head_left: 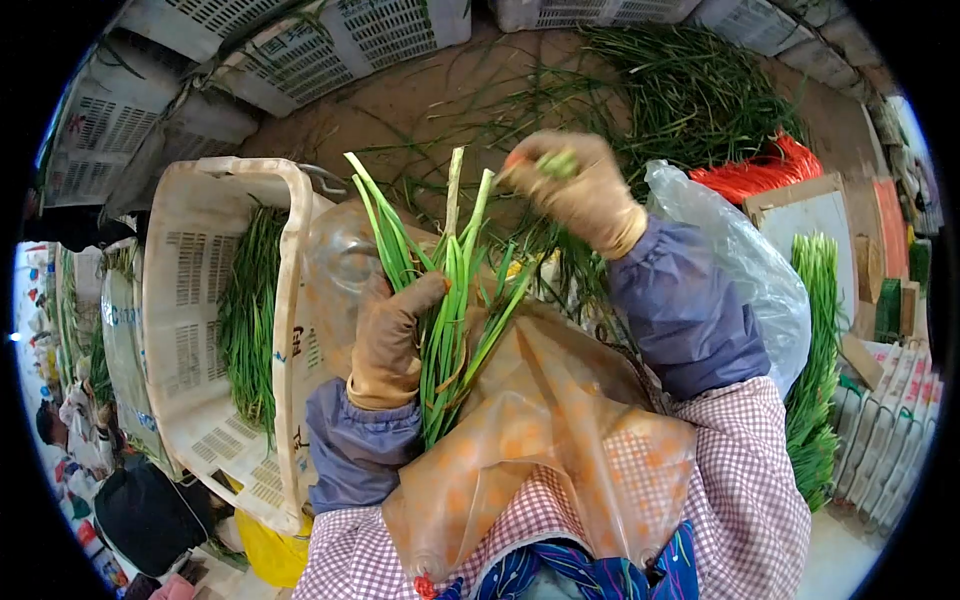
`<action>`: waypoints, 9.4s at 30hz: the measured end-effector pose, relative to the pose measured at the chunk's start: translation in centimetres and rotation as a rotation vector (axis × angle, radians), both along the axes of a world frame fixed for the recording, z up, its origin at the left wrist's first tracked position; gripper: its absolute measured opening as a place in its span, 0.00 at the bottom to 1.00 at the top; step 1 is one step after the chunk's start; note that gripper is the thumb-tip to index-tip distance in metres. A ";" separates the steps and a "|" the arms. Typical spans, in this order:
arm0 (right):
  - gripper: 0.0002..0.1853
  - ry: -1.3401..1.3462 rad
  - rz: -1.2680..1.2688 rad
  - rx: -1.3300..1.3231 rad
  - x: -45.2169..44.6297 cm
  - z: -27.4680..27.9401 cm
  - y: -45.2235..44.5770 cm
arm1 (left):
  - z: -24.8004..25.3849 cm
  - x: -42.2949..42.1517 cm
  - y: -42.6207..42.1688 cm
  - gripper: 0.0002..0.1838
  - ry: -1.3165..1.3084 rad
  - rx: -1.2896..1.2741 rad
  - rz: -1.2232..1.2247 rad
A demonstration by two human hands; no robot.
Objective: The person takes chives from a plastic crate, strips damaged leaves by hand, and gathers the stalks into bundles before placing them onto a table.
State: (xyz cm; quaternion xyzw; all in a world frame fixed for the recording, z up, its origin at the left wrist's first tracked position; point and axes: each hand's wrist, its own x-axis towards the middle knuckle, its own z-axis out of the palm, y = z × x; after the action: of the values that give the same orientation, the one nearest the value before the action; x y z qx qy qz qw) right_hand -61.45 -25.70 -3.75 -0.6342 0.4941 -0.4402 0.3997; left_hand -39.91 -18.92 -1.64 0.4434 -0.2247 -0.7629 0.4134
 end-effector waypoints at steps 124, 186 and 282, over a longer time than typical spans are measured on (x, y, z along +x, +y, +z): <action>0.11 -0.236 0.306 0.288 1.3 4.0 -3.1 | 0.3 -0.5 1.0 0.17 0.024 0.073 -0.205; 0.03 -0.711 -0.671 -0.077 -19.8 5.2 -2.3 | -3.7 -9.5 -10.7 0.09 -1.108 -1.418 -1.229; 0.10 -1.001 -0.722 0.008 -18.5 3.5 4.3 | 0.5 -18.8 -6.3 0.15 -0.748 -1.622 -0.499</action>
State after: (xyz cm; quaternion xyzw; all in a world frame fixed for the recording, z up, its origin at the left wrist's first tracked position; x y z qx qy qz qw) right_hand -79.95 -21.44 -0.26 -0.1421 0.4318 -0.7900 0.4115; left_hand -58.67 -25.19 -1.10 0.1744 -0.8974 -0.2464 0.3217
